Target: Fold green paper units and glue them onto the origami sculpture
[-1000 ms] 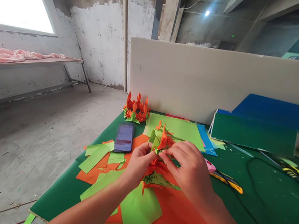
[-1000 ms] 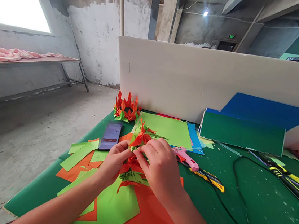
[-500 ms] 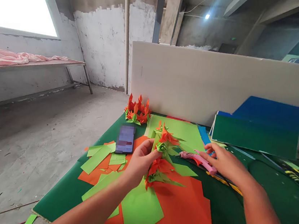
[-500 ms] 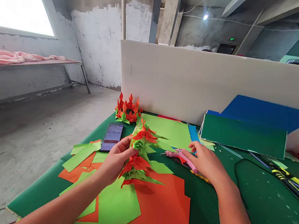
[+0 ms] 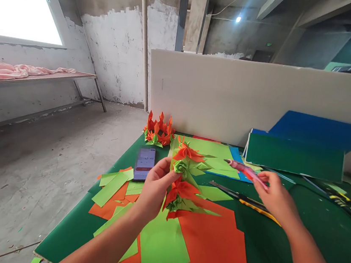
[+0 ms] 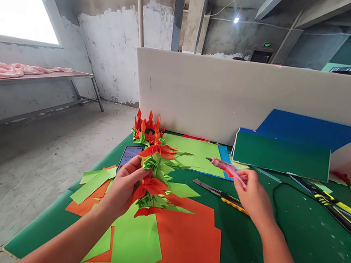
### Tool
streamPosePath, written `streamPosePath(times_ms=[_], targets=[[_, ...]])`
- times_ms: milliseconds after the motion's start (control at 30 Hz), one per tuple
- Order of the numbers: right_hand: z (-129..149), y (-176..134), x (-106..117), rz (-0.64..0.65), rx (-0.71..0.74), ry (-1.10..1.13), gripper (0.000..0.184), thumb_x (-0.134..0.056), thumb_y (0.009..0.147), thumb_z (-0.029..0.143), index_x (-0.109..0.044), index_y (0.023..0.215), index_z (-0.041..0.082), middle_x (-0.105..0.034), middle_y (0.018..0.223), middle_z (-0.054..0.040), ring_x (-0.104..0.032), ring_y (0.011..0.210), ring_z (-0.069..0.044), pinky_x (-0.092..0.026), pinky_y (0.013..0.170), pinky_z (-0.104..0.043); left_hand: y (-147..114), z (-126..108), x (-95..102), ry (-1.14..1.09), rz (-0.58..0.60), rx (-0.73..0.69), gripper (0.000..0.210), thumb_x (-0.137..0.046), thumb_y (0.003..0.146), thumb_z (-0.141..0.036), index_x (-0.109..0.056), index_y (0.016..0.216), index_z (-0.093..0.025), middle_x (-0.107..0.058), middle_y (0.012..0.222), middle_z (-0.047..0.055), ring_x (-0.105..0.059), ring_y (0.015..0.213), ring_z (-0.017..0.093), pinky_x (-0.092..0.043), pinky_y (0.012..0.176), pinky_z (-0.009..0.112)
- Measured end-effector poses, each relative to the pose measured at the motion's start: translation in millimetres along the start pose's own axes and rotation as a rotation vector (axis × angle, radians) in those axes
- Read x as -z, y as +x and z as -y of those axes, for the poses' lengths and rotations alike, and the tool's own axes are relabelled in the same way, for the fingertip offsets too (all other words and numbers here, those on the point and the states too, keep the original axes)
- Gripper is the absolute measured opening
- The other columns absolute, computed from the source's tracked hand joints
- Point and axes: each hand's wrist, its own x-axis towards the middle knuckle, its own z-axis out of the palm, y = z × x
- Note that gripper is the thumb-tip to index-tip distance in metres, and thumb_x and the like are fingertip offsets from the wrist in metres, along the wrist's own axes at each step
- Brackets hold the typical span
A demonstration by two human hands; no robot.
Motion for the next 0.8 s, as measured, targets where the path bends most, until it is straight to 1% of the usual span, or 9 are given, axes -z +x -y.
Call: streamPosePath(times_ms=[100, 167, 267, 333, 433, 533, 633, 733, 800], targets=[[-18, 7, 9, -0.139, -0.116, 0.116, 0.032, -0.065, 0.071, 0.051, -0.050, 0.088, 0.028, -0.064, 0.095, -0.0113, -0.060, 0.072, -0.026, -0.040, 0.057, -0.036, 0, -1, -0.5, -0.016, -0.012, -0.007, 0.022, -0.071, 0.073, -0.018, -0.066, 0.095, -0.021, -0.071, 0.093, 0.002, -0.067, 0.087, 0.017, -0.053, 0.078, 0.025], [-32, 12, 9, -0.183, -0.230, 0.358, 0.032, -0.069, 0.067, 0.048, -0.054, 0.086, 0.027, -0.062, 0.085, -0.0103, -0.058, 0.068, -0.024, -0.040, 0.060, -0.039, 0, 1, -0.2, -0.021, 0.003, 0.008, 0.023, -0.070, 0.074, -0.018, -0.066, 0.097, -0.021, -0.071, 0.093, 0.002, -0.067, 0.084, 0.016, -0.053, 0.077, 0.025], [-49, 19, 5, -0.209, -0.308, 0.539, 0.019, -0.056, 0.077, 0.042, -0.054, 0.088, 0.026, -0.058, 0.071, -0.0079, -0.054, 0.058, -0.020, -0.042, 0.058, -0.038, 0, 6, 0.1, -0.014, 0.023, 0.029, 0.024, -0.070, 0.074, -0.018, -0.066, 0.097, -0.022, -0.071, 0.091, 0.001, -0.067, 0.080, 0.015, -0.053, 0.077, 0.025], [-58, 21, 2, -0.228, -0.345, 0.612, 0.013, -0.054, 0.075, 0.034, -0.053, 0.086, 0.026, -0.058, 0.071, -0.0080, -0.053, 0.055, -0.018, -0.042, 0.055, -0.038, -1, 7, 0.0, -0.010, 0.030, 0.043, 0.022, -0.071, 0.073, -0.018, -0.066, 0.095, -0.022, -0.071, 0.089, 0.001, -0.067, 0.079, 0.015, -0.053, 0.077, 0.026], [-70, 23, 2, -0.239, -0.398, 0.687, 0.014, -0.055, 0.069, 0.025, -0.052, 0.083, 0.026, -0.057, 0.069, -0.0071, -0.052, 0.050, -0.016, -0.040, 0.050, -0.037, -2, 6, -0.4, -0.013, 0.038, 0.059, 0.020, -0.072, 0.072, -0.019, -0.066, 0.092, -0.021, -0.071, 0.086, 0.001, -0.067, 0.078, 0.016, -0.053, 0.076, 0.026], [-81, 24, 3, -0.259, -0.414, 0.703, 0.021, -0.055, 0.062, 0.020, -0.048, 0.081, 0.026, -0.055, 0.068, -0.0045, -0.051, 0.047, -0.016, -0.038, 0.046, -0.035, -3, 4, -0.3, -0.021, 0.049, 0.068, 0.023, -0.072, 0.072, -0.019, -0.067, 0.094, -0.021, -0.071, 0.089, 0.002, -0.067, 0.079, 0.016, -0.052, 0.077, 0.026], [-89, 27, 0, -0.291, -0.401, 0.660, 0.024, -0.054, 0.060, 0.019, -0.043, 0.080, 0.027, -0.054, 0.072, -0.0032, -0.055, 0.050, -0.016, -0.041, 0.047, -0.033, -4, 4, 0.7, -0.040, 0.070, 0.069, 0.026, -0.072, 0.073, -0.018, -0.067, 0.098, -0.022, -0.071, 0.094, 0.003, -0.067, 0.082, 0.016, -0.052, 0.079, 0.027], [-94, 30, -6, -0.337, -0.385, 0.525, 0.024, -0.051, 0.063, 0.019, -0.039, 0.082, 0.026, -0.054, 0.076, -0.0031, -0.058, 0.054, -0.018, -0.045, 0.050, -0.034, -4, 6, 2.8, -0.049, 0.102, 0.060, 0.028, -0.073, 0.073, -0.019, -0.068, 0.100, -0.022, -0.071, 0.095, 0.003, -0.067, 0.085, 0.017, -0.052, 0.080, 0.027], [-95, 30, -9, -0.358, -0.374, 0.375, 0.020, -0.048, 0.068, 0.020, -0.040, 0.086, 0.026, -0.055, 0.080, -0.0045, -0.061, 0.057, -0.019, -0.047, 0.052, -0.034, -4, 7, 3.8, -0.044, 0.123, 0.054, 0.028, -0.073, 0.074, -0.019, -0.068, 0.101, -0.023, -0.071, 0.096, 0.003, -0.067, 0.088, 0.017, -0.051, 0.081, 0.027]])
